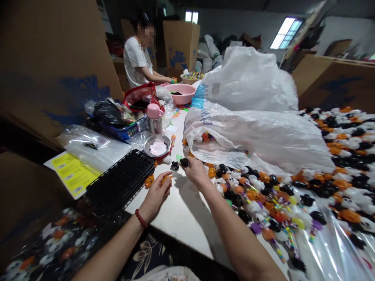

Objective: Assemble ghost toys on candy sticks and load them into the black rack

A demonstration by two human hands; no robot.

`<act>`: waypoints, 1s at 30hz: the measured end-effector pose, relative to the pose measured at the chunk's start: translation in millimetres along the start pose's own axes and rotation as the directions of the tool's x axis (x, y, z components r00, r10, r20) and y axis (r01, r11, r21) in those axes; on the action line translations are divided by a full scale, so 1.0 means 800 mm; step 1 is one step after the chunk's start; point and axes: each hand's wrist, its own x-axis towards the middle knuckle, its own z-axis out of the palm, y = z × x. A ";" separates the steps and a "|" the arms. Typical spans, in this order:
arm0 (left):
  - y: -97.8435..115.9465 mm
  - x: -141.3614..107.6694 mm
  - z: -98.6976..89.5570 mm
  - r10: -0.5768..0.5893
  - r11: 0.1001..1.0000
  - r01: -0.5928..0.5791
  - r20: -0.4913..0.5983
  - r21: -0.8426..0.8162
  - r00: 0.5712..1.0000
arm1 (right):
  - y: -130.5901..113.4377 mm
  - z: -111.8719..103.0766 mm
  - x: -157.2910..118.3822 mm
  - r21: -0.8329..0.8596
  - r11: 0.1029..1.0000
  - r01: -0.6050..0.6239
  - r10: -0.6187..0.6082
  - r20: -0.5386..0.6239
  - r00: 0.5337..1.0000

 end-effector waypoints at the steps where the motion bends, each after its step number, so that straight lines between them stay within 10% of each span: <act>1: 0.001 -0.003 0.000 -0.008 1.000 0.009 0.035 -0.023 0.999 | -0.003 -0.008 -0.022 0.143 0.990 0.001 0.003 -0.026 1.000; 8: 0.005 -0.029 0.017 -0.040 0.993 0.055 0.138 -0.106 0.990 | -0.015 -0.040 -0.130 0.517 0.838 -0.176 0.167 0.063 0.984; 18: 0.012 -0.039 0.049 -0.237 0.799 0.283 0.154 -0.530 0.959 | -0.024 -0.046 -0.193 0.465 0.874 -0.140 0.171 -0.025 0.985; 30: 0.004 -0.060 0.071 -0.207 0.840 0.305 0.253 -0.449 0.945 | -0.010 -0.032 -0.213 0.270 0.963 0.000 0.050 -0.177 0.983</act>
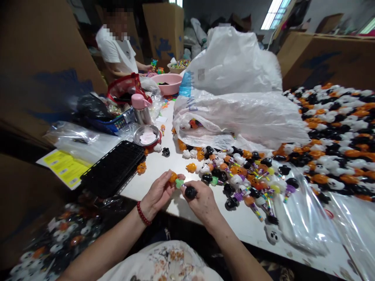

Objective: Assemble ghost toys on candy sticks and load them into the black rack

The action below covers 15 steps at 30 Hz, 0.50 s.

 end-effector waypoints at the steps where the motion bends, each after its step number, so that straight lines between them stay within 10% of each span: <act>1: 0.000 -0.001 0.000 0.004 1.000 -0.004 0.001 0.015 1.000 | 0.000 -0.001 -0.001 -0.002 1.000 -0.005 0.005 0.006 1.000; 10: -0.008 -0.003 -0.003 0.073 0.965 -0.078 0.027 0.250 0.997 | -0.004 -0.004 0.002 0.109 0.985 -0.132 0.128 0.038 0.991; 15: -0.010 -0.004 -0.008 0.205 0.760 -0.161 0.002 0.629 0.979 | -0.008 -0.004 0.004 0.120 0.973 -0.196 0.185 0.096 0.978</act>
